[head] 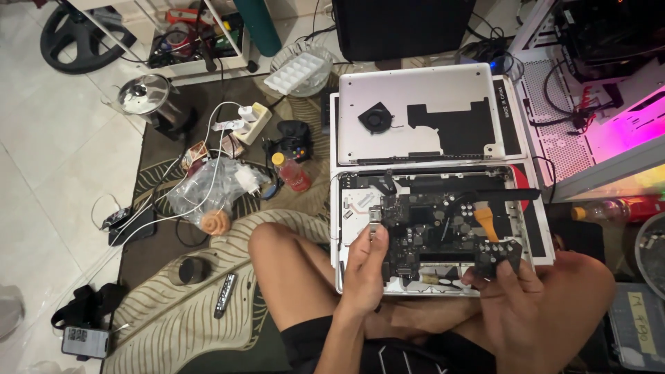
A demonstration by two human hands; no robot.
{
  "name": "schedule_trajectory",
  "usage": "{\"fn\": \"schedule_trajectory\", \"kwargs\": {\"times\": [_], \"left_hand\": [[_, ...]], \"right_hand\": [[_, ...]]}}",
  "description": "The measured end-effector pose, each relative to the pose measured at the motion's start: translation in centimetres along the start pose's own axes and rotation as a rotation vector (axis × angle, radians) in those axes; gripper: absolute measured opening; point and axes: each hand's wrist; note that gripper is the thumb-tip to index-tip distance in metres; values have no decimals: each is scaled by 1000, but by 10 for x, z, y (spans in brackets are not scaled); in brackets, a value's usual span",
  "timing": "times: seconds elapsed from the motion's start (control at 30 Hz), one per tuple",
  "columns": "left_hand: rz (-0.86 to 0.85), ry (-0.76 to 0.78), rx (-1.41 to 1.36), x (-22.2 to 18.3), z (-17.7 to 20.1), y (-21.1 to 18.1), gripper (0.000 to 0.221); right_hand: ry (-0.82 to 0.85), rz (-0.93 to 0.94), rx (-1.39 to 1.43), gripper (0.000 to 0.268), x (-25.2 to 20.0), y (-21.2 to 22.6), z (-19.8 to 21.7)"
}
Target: Cleaning a laptop motherboard with a brush and using a screwdriver to perform internal repairs.
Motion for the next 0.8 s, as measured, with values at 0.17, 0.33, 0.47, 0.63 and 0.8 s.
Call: {"fn": "schedule_trajectory", "kwargs": {"times": [0.17, 0.33, 0.47, 0.63, 0.8], "left_hand": [[14, -1, -56, 0, -1, 1, 32], [3, 25, -186, 0, -2, 1, 33], [4, 6, -209, 1, 1, 9, 29], [8, -13, -135, 0, 0, 5, 32], [7, -22, -128, -1, -2, 3, 32]], "right_hand": [[42, -76, 194, 50, 4, -38, 46], [95, -90, 185, 52, 2, -33, 43], [196, -56, 170, 20, 8, -34, 49], [69, -88, 166, 56, 2, -32, 42], [102, -78, 30, 41, 3, -22, 35]]}}
Point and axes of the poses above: each hand's wrist, its own x-axis towards the middle knuckle, its own z-axis out of the back of the hand, y = z × x, and after that the axes turned 2 degrees about x, right-handed
